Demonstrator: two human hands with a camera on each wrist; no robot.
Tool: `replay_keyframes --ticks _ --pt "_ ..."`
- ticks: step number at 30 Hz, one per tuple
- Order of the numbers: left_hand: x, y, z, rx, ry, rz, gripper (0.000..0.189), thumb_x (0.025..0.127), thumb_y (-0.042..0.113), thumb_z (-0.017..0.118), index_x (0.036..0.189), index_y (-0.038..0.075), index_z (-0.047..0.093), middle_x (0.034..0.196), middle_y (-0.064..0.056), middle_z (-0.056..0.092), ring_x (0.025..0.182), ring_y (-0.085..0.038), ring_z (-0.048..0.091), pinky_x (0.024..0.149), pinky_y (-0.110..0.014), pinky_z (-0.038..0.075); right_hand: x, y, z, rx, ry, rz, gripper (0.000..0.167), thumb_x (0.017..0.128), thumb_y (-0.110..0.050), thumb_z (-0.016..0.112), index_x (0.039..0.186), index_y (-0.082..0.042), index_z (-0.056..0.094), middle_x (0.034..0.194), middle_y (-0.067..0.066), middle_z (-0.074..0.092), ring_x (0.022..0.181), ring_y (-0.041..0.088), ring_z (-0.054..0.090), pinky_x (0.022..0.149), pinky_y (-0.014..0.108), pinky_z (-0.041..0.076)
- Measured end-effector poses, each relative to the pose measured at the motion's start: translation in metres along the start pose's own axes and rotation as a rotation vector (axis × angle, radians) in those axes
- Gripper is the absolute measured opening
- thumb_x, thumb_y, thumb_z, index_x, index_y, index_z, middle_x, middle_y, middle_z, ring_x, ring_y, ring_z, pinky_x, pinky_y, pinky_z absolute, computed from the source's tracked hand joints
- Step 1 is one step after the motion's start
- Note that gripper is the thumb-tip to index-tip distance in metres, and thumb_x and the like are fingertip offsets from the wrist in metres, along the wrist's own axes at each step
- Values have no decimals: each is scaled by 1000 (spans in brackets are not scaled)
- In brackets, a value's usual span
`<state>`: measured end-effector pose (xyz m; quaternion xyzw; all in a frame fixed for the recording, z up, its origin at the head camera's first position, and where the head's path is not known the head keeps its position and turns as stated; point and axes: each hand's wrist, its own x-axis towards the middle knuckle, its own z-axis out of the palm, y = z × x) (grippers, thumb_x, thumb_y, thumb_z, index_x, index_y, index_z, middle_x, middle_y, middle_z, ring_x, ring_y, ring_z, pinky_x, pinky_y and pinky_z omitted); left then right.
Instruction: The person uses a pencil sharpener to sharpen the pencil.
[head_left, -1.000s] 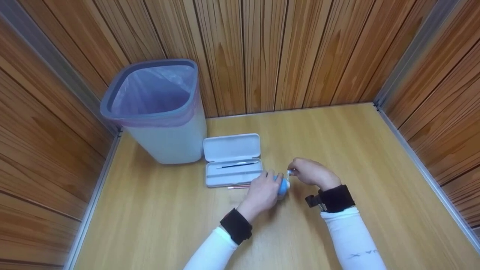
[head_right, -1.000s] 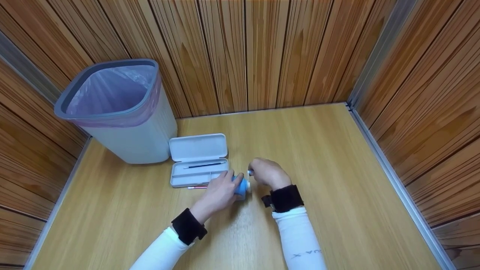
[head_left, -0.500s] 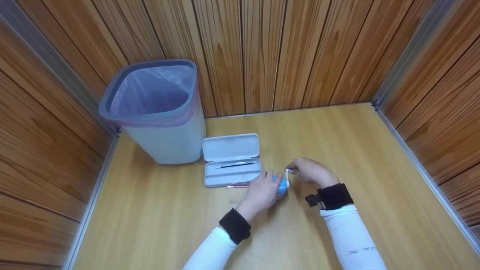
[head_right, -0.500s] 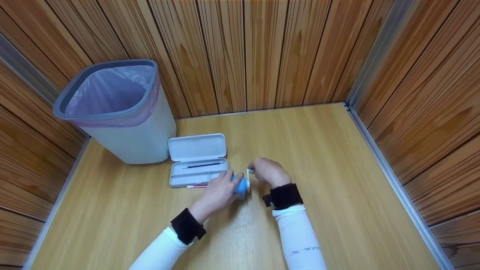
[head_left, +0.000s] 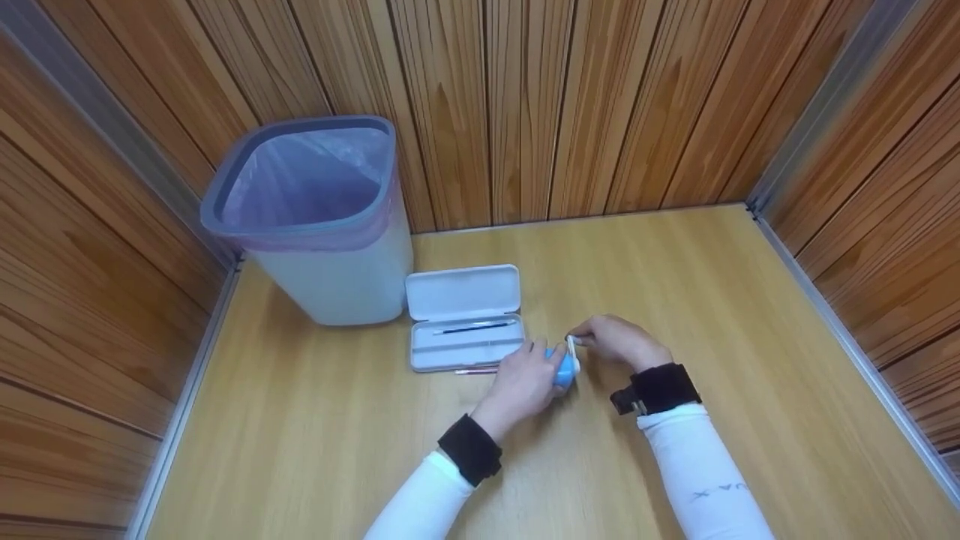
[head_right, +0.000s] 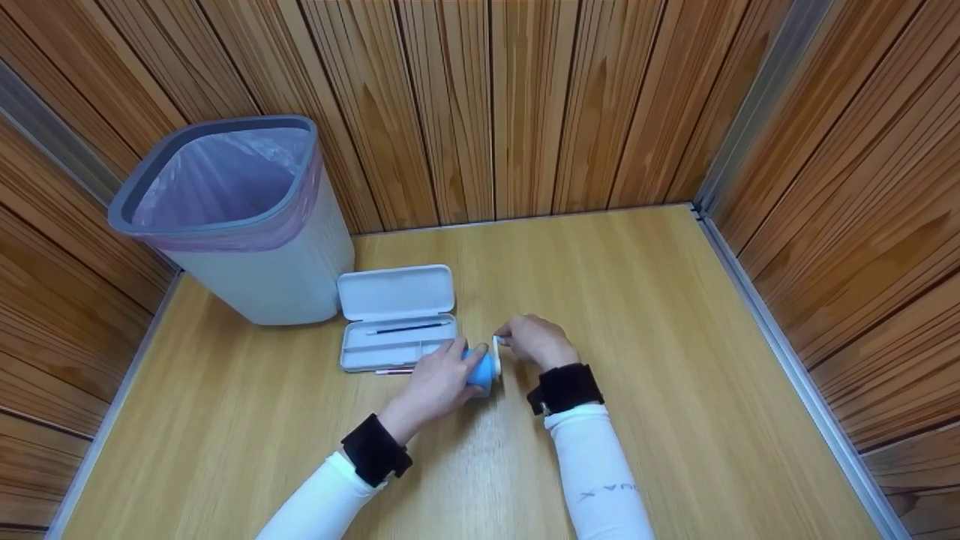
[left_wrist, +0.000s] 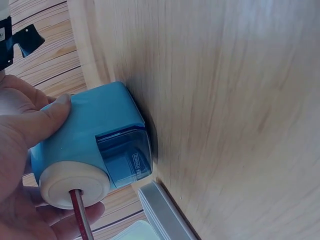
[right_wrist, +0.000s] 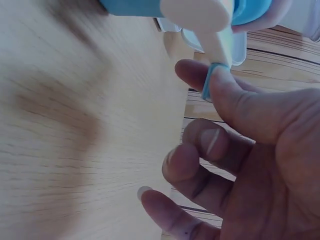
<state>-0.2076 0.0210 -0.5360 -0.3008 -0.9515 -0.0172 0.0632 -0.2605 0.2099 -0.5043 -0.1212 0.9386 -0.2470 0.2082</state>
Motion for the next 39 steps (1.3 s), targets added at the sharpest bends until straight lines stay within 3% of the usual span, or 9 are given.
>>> replay_keyframes --ticks 10,18,21,27,31,34,39 --pt "-3 -3 0 -16 13 -9 66 87 48 70 141 15 54 111 -11 59 97 -23 58 74 -33 53 11 4 10 -25 -14 -10 25 100 -15 58 120 -11 71 118 12 68 111 32 61 96 52 46" --pt "-5 -3 1 -27 36 -15 64 86 46 72 140 16 55 109 -11 59 95 -23 59 71 -33 53 10 1 22 -146 80 -44 21 97 -13 61 114 -11 74 109 10 71 106 33 64 92 50 49" --pt "-5 -3 1 -40 37 -20 61 87 45 72 137 16 57 109 -11 59 94 -23 59 70 -33 53 9 0 27 -189 115 -66 23 96 -6 59 110 -12 76 104 9 72 97 32 66 87 49 51" --pt "-5 -2 2 -60 20 -39 60 87 45 72 137 14 56 111 -12 59 95 -23 60 72 -34 54 5 5 36 -166 135 -73 29 94 2 55 111 -11 75 102 8 72 95 29 65 86 48 51" --pt "-5 -1 1 -36 35 -45 62 85 48 73 135 13 58 109 -12 61 92 -24 61 68 -34 53 2 8 41 -185 130 -105 25 90 3 57 90 -10 78 78 3 66 73 22 59 71 41 52" --pt "-5 -1 0 -13 21 -53 65 84 50 73 135 13 59 109 -13 61 92 -25 62 67 -35 54 -1 10 45 -197 130 -133 21 87 1 60 74 -12 71 65 0 53 61 19 48 58 35 45" --pt "-5 -1 0 -25 -26 -70 66 85 52 71 138 15 56 114 -14 60 96 -26 61 71 -36 54 -4 10 50 -142 119 -143 18 84 -1 67 70 -12 69 60 -3 51 55 16 45 54 32 41"
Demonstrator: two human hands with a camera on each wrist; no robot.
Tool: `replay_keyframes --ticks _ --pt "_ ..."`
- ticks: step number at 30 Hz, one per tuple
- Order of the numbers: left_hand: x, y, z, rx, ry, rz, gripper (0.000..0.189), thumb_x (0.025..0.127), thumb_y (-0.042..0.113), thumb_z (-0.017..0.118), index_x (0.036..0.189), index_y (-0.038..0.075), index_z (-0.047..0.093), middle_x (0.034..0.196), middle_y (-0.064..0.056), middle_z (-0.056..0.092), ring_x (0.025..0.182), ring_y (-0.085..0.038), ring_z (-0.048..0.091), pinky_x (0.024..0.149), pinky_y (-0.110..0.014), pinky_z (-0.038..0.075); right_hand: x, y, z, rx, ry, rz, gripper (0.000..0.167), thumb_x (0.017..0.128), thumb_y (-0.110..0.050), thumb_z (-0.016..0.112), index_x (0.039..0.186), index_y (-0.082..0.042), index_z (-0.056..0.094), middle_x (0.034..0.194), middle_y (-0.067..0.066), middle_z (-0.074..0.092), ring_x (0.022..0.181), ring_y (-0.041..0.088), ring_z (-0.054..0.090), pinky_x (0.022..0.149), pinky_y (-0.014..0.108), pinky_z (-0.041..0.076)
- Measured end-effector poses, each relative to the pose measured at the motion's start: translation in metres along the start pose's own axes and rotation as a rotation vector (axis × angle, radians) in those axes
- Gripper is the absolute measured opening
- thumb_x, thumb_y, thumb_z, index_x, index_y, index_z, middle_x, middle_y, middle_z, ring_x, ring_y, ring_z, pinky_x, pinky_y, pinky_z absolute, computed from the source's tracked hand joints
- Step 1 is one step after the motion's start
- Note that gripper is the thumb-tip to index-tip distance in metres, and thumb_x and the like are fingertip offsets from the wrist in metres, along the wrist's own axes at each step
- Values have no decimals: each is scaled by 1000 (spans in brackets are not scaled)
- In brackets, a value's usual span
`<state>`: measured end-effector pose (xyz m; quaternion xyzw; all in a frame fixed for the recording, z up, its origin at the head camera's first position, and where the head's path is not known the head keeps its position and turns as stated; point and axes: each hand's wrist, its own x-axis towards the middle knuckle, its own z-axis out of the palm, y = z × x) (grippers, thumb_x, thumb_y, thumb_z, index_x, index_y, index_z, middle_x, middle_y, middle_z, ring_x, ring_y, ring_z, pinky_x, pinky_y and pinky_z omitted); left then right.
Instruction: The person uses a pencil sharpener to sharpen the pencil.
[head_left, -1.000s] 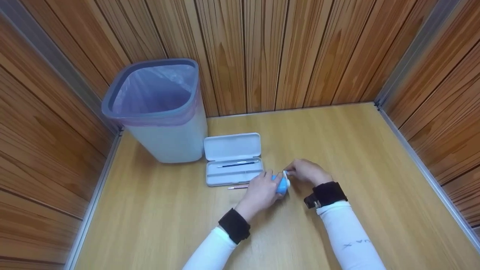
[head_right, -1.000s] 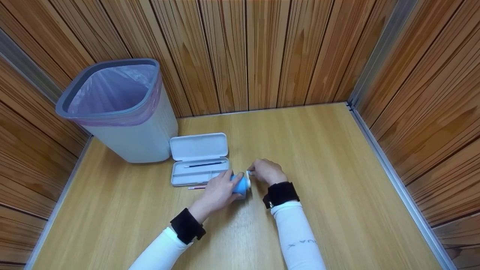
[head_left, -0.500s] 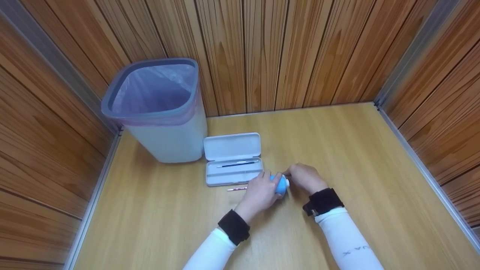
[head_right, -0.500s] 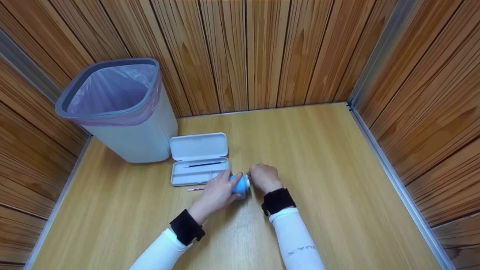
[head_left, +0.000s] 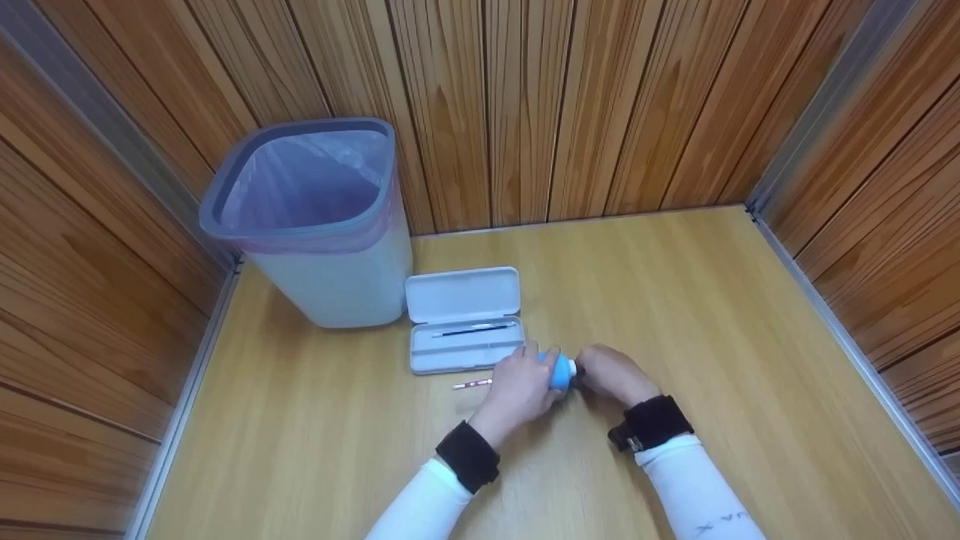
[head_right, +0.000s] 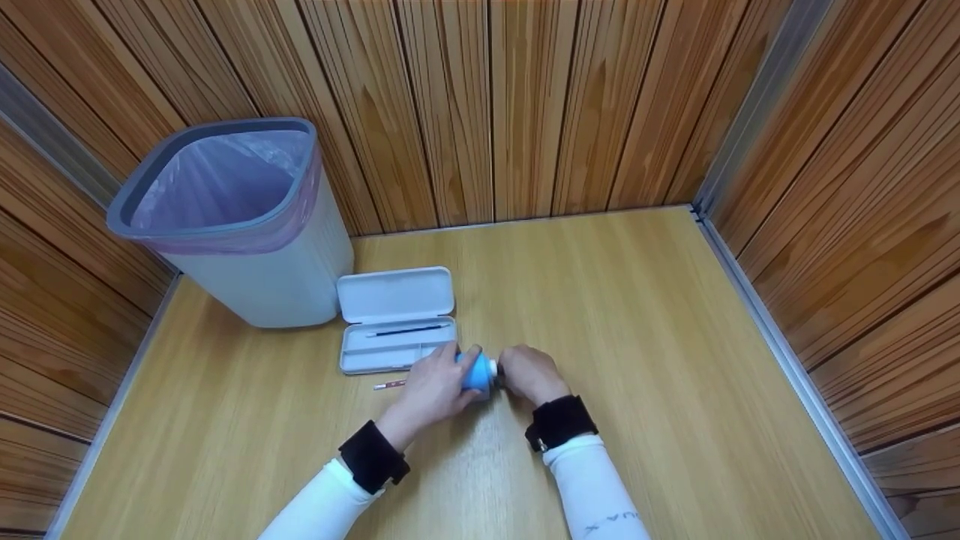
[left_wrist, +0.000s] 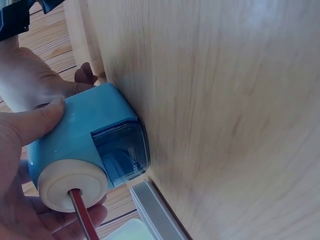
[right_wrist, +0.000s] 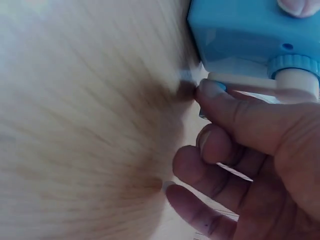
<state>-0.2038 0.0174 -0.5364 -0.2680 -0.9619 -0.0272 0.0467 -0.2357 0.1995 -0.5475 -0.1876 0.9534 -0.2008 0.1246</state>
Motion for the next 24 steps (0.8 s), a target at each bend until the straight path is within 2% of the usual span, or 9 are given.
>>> replay_keyframes --ticks 9,16,19,24 --pt "-2 2 -2 -20 -40 -14 66 86 51 69 140 15 54 117 -14 59 98 -26 60 73 -36 53 -1 -3 3 7 -4 19 14 83 1 68 73 -9 69 59 -1 52 53 16 47 53 31 40" --pt "0 2 -5 9 -68 -22 68 87 50 69 141 13 53 115 -15 59 96 -25 59 71 -35 53 -4 -7 4 0 13 29 14 85 -2 69 74 -10 70 62 -2 52 57 17 47 57 33 42" --pt "1 3 -6 25 -45 -14 68 85 50 72 138 11 55 111 -15 60 91 -25 60 67 -34 53 -4 -8 2 0 18 28 14 85 0 66 76 -9 70 61 -1 51 56 17 47 55 32 42" --pt "2 3 -2 62 42 12 67 80 51 75 132 10 61 104 -12 63 84 -24 62 60 -35 52 -5 -7 1 -42 39 -13 14 84 3 65 74 -7 68 61 0 48 56 17 43 53 33 40"
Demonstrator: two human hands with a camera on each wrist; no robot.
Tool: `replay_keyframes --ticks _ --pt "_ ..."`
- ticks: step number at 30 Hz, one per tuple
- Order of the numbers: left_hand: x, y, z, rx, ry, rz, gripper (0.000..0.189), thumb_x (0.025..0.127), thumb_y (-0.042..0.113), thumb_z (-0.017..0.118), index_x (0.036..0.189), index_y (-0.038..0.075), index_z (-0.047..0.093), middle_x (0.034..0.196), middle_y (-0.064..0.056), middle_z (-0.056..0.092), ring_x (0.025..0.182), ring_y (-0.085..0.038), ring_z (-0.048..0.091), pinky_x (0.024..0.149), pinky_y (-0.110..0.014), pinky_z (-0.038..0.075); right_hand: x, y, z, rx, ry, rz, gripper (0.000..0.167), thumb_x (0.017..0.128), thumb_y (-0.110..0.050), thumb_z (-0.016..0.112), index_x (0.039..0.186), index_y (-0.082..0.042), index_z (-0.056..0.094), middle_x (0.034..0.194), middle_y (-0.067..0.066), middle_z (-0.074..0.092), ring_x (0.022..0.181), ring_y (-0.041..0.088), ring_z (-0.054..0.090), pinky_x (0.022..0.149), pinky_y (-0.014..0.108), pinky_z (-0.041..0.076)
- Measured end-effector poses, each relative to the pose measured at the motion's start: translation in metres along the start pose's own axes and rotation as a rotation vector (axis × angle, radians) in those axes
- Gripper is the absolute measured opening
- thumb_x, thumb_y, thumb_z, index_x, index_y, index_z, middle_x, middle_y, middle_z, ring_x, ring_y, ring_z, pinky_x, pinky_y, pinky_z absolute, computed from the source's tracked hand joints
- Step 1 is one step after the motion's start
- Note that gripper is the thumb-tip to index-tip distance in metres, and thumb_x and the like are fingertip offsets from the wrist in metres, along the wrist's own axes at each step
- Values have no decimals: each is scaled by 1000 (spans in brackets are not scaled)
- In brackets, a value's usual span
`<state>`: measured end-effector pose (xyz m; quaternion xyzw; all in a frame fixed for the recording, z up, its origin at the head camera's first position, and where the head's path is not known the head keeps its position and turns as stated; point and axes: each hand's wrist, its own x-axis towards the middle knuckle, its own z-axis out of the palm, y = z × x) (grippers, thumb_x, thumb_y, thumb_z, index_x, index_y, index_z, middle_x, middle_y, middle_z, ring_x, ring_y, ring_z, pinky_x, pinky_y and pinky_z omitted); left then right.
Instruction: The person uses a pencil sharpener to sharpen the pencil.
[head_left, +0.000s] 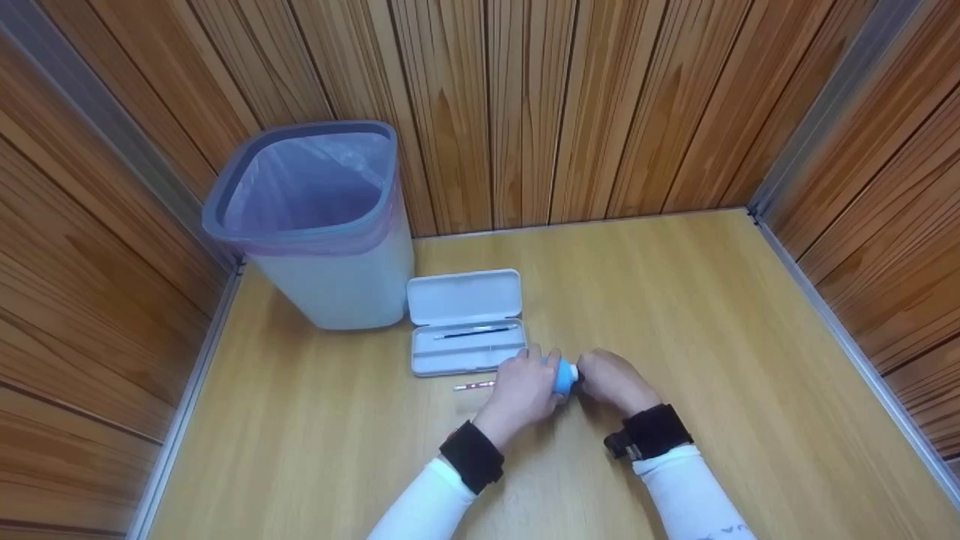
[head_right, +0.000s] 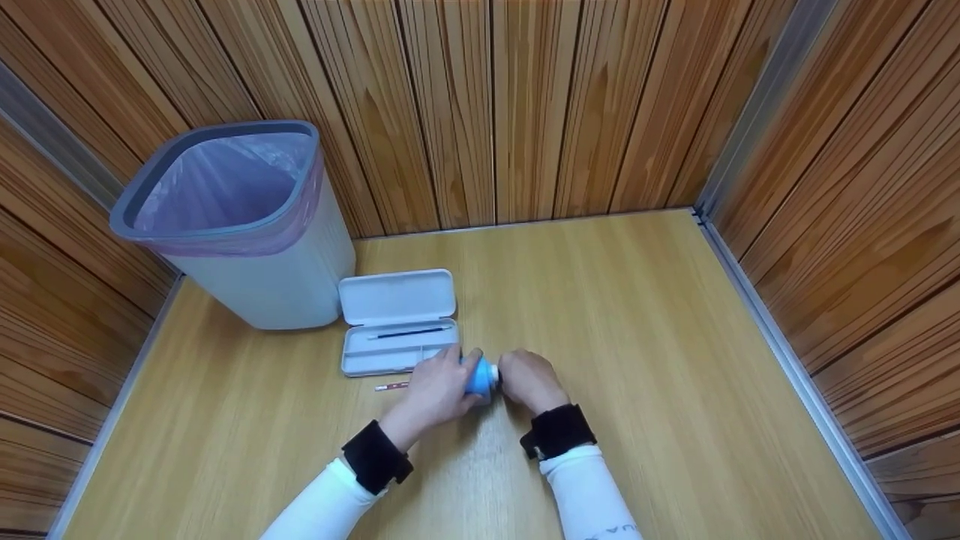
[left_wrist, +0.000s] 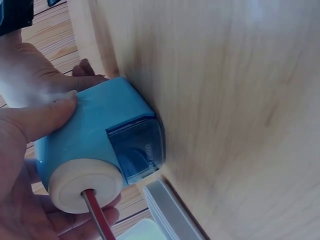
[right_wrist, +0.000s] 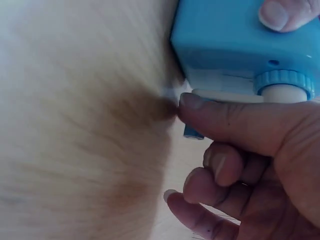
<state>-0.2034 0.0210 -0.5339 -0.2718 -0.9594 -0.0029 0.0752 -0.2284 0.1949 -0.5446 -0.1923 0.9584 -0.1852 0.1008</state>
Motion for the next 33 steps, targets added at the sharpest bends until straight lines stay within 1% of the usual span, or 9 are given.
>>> replay_keyframes --ticks 2,4,9,13,17,25,29,32,33 --pt "0 -1 1 2 16 0 67 79 51 75 130 10 62 102 -12 64 83 -24 62 58 -35 52 -1 0 0 18 -6 -4 15 83 3 66 72 -8 68 60 -1 48 54 17 42 52 32 39" --pt "0 -1 2 -14 5 -8 67 80 51 75 130 10 61 103 -13 63 84 -25 62 59 -36 52 -4 -1 0 67 -27 4 16 81 3 68 70 -9 67 58 -2 47 53 15 43 50 30 37" --pt "0 -1 1 -35 -51 -27 68 82 51 73 135 11 58 109 -14 62 89 -26 61 63 -36 53 -11 -2 -2 151 -78 0 16 77 2 74 68 -10 68 57 -4 49 51 14 44 49 30 37" --pt "2 -1 -1 -72 -78 -32 68 81 51 74 135 12 58 110 -14 61 90 -26 60 64 -36 53 -17 -3 -4 169 -123 39 16 77 1 76 69 -12 69 58 -4 52 52 15 46 50 31 39" --pt "5 -2 -3 -100 -94 -41 69 80 51 76 135 13 58 111 -14 60 89 -26 61 65 -37 54 -22 -5 -10 161 -154 64 19 77 -1 77 67 -14 68 57 -5 51 51 15 44 49 30 37" --pt "7 -4 -4 -132 -120 -65 67 77 51 78 129 12 60 109 -11 58 89 -24 59 66 -36 53 -29 -10 -21 105 -150 -1 15 81 -5 76 70 -13 72 56 -7 50 49 12 42 48 28 35" --pt "7 -4 -4 -124 -124 -69 65 78 52 78 126 11 62 108 -10 57 91 -24 58 66 -37 53 -31 -13 -27 78 -133 -61 14 82 -5 75 69 -9 71 54 -8 46 48 10 40 46 28 33" --pt "9 -4 -5 -125 -136 -68 64 78 52 77 126 13 62 109 -10 57 93 -24 57 67 -37 53 -33 -15 -31 57 -126 -80 14 82 -5 75 68 -8 71 54 -8 45 48 10 39 45 27 31" --pt "9 -4 -5 -132 -140 -70 64 78 52 78 126 13 62 109 -10 56 93 -24 57 67 -37 52 -33 -16 -32 55 -130 -67 14 82 -5 74 70 -9 71 54 -8 46 48 10 39 45 27 32"
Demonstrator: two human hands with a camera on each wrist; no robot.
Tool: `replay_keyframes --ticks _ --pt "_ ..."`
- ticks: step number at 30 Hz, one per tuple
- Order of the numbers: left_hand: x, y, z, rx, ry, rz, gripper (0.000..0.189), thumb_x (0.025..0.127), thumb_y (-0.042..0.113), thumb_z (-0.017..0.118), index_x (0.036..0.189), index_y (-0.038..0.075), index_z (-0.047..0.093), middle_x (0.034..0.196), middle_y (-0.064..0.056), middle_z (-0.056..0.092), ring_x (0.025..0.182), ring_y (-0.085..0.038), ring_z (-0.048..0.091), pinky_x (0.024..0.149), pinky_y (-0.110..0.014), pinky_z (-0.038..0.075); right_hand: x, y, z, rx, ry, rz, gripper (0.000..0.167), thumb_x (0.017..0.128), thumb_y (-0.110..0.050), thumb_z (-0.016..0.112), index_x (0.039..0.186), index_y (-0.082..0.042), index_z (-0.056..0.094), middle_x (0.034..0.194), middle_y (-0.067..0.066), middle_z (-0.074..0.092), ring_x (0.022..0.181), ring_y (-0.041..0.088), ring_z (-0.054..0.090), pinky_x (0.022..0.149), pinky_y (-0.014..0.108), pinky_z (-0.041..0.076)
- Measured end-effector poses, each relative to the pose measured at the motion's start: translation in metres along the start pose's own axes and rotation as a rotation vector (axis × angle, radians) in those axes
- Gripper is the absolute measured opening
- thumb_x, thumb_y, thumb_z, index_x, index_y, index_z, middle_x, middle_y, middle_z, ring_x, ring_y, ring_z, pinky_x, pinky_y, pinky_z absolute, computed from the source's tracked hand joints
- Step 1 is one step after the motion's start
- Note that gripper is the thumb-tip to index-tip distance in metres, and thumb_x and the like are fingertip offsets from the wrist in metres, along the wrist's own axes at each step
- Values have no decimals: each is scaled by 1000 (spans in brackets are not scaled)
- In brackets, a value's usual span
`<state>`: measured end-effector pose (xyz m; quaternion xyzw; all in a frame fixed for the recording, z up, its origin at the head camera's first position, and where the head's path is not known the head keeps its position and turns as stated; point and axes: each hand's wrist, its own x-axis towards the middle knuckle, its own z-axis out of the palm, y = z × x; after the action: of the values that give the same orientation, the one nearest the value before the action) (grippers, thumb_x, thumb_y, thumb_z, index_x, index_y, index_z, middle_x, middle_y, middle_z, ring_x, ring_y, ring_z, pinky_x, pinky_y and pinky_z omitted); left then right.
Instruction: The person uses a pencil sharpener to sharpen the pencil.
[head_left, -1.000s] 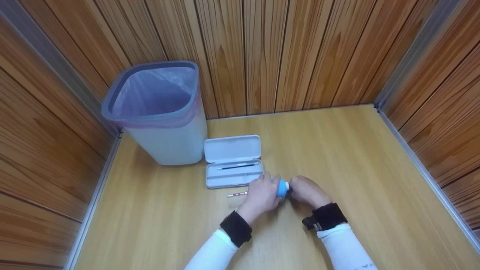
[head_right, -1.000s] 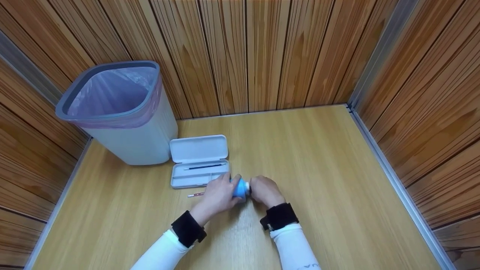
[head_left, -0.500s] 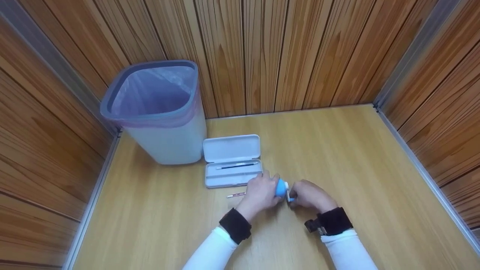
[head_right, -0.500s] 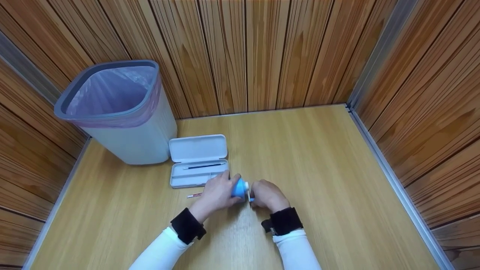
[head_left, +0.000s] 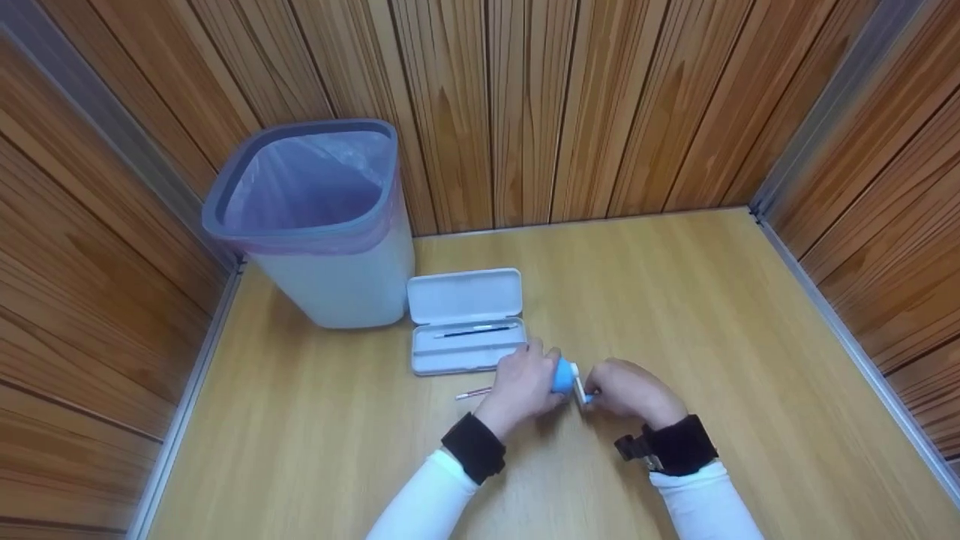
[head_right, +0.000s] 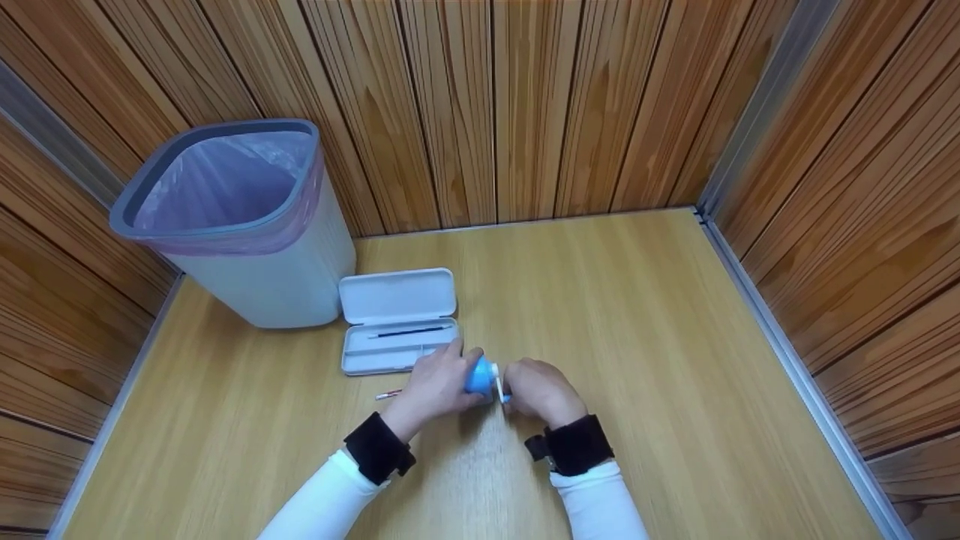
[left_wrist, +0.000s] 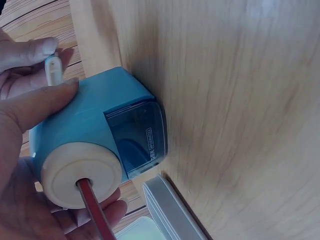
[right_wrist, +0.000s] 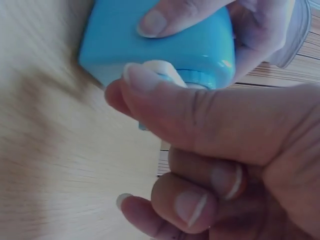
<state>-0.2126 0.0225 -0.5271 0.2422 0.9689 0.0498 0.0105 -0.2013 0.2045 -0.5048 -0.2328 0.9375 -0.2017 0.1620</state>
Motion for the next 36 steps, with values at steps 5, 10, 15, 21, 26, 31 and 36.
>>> replay_keyframes --ticks 5,10,15,21,26,31,36 --pt "2 0 -2 -22 -8 -4 63 77 51 79 126 15 62 109 -9 57 94 -24 57 70 -37 52 -2 -7 -8 -29 -11 57 11 84 -1 70 77 -8 75 57 -4 51 50 14 43 47 29 36" --pt "2 1 -1 -32 -19 -3 64 77 50 79 128 15 62 111 -10 56 96 -25 56 72 -38 52 -4 -12 -14 -37 -32 83 12 85 2 68 81 -7 75 60 -2 53 52 16 46 49 31 39" --pt "3 2 -2 -21 -34 -9 65 77 48 80 129 15 61 113 -11 57 97 -25 57 72 -38 52 -5 -14 -20 -59 -20 52 9 84 1 71 86 -6 76 67 -2 60 57 17 50 53 32 44" --pt "3 2 -1 -41 -40 -10 63 78 46 80 130 15 61 115 -11 56 99 -25 56 74 -38 52 -3 -16 -25 -60 -9 36 7 84 -2 74 89 -5 78 72 0 66 58 15 52 56 31 47" --pt "3 4 -1 -15 -25 -10 63 77 43 80 129 15 62 111 -10 57 96 -25 57 69 -37 51 0 -19 -31 -79 -1 53 6 83 -4 76 89 -4 77 72 0 65 58 17 52 54 31 47" --pt "3 5 -2 -24 -44 -13 63 78 41 80 131 15 61 112 -10 56 98 -25 55 71 -37 51 3 -19 -35 -60 -11 57 8 82 -3 77 90 -4 77 74 1 66 58 17 53 54 31 47" --pt "3 5 -2 -52 -53 -7 62 80 40 80 133 15 59 115 -10 56 101 -25 54 76 -37 51 7 -17 -40 -58 11 15 7 82 -3 77 89 -5 78 78 3 69 59 15 55 56 31 49"
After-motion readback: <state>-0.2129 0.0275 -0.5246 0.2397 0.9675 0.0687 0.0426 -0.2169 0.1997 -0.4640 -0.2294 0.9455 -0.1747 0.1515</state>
